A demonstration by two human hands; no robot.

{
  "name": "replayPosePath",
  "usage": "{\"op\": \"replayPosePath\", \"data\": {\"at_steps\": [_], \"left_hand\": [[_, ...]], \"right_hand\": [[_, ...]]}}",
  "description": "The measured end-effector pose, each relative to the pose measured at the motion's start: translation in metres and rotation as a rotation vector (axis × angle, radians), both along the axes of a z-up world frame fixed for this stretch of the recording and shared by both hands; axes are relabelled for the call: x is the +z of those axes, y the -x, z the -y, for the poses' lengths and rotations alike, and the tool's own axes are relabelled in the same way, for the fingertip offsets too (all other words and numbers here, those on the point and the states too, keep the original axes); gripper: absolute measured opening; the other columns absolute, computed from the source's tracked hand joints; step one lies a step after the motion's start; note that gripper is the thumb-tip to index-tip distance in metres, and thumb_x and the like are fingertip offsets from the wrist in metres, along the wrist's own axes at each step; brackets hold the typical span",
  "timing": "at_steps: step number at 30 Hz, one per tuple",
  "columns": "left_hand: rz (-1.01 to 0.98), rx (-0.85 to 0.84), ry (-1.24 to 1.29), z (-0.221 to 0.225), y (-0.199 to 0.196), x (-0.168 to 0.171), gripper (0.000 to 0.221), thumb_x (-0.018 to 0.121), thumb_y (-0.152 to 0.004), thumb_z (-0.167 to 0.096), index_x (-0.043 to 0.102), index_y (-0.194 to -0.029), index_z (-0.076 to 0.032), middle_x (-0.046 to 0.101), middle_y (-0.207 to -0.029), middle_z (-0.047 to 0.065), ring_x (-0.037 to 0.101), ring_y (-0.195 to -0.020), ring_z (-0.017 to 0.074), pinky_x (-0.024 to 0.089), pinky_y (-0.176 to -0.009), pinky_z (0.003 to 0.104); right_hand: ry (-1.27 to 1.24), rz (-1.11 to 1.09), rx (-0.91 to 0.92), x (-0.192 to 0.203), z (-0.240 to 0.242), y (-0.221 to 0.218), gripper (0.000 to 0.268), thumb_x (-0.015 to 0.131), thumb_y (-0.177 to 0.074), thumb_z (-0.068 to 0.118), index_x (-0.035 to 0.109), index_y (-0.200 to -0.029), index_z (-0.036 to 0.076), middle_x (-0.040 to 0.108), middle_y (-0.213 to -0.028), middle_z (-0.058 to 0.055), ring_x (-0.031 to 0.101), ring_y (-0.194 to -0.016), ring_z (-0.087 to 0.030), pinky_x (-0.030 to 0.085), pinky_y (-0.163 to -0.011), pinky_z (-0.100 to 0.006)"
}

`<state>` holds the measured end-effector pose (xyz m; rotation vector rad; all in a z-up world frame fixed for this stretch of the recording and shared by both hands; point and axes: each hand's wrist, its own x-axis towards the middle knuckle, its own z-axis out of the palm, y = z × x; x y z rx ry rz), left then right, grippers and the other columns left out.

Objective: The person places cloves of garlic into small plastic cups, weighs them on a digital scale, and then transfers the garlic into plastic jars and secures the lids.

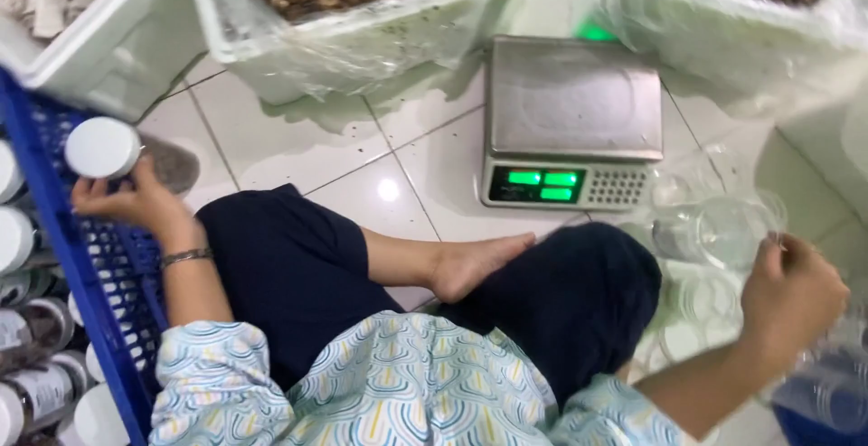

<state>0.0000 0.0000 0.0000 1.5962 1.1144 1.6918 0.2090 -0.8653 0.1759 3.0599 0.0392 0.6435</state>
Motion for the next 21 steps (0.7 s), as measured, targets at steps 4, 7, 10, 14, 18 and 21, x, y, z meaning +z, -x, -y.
{"op": "replayPosePath", "data": {"at_steps": [4,7,10,14,18,21], "left_hand": [[0.059,-0.121,-0.126,0.043,-0.049,0.026,0.063,0.073,-0.078,0.014,0.044,-0.129,-0.011,0.041,-0.123,0.009,0.047,-0.110,0.0295,0.053,-0.094,0.045],[0.105,-0.268,-0.059,0.059,-0.100,0.003,0.088,0.087,-0.070,0.025,0.041,-0.136,-0.011,0.045,-0.129,0.012,0.051,-0.117,0.0297,0.054,-0.096,0.038],[0.125,-0.417,0.161,0.087,-0.142,0.003,0.081,0.084,-0.079,0.011,0.040,-0.138,-0.022,0.045,-0.132,0.007,0.056,-0.109,0.0232,0.055,-0.092,0.033],[0.071,-0.522,0.305,0.106,-0.162,0.025,0.066,0.077,-0.094,-0.003,0.035,-0.141,-0.024,0.041,-0.138,0.007,0.064,-0.113,0.0276,0.060,-0.093,0.043],[-0.022,-0.539,0.377,0.108,-0.153,0.030,0.060,0.071,-0.100,-0.007,0.032,-0.141,-0.026,0.040,-0.144,0.009,0.068,-0.115,0.0287,0.063,-0.094,0.042],[-0.070,-0.489,0.484,0.086,-0.151,-0.016,0.056,0.069,-0.102,-0.015,0.030,-0.142,-0.021,0.042,-0.142,0.012,0.062,-0.111,0.0277,0.055,-0.089,0.043]], "right_hand": [[-0.298,-0.091,0.372,0.012,-0.113,-0.015,0.023,0.080,-0.118,0.003,0.086,-0.140,0.001,0.079,-0.114,-0.020,0.070,-0.100,-0.036,0.050,-0.095,-0.046],[-0.480,-0.157,0.576,-0.029,-0.243,-0.021,0.027,0.067,-0.095,-0.006,0.081,-0.118,-0.003,0.075,-0.101,-0.027,0.069,-0.103,-0.051,0.050,-0.101,-0.054],[-0.555,-0.455,0.640,-0.073,-0.355,-0.022,0.034,0.069,-0.096,0.010,0.077,-0.129,0.001,0.073,-0.106,-0.034,0.067,-0.105,-0.057,0.052,-0.097,-0.062],[-0.282,-0.541,0.609,-0.092,-0.421,-0.015,0.032,0.071,-0.098,0.026,0.081,-0.128,0.017,0.074,-0.085,-0.013,0.076,-0.083,-0.034,0.060,-0.077,-0.045],[-0.257,-0.903,0.553,-0.004,-0.440,-0.020,0.056,0.071,-0.098,0.049,0.073,-0.141,0.013,0.080,-0.082,-0.019,0.078,-0.088,-0.046,0.059,-0.081,-0.055],[-0.209,-0.602,0.563,-0.008,-0.443,-0.081,0.029,0.076,-0.100,0.033,0.082,-0.106,0.005,0.077,-0.084,-0.021,0.074,-0.087,-0.047,0.058,-0.076,-0.057]]}}
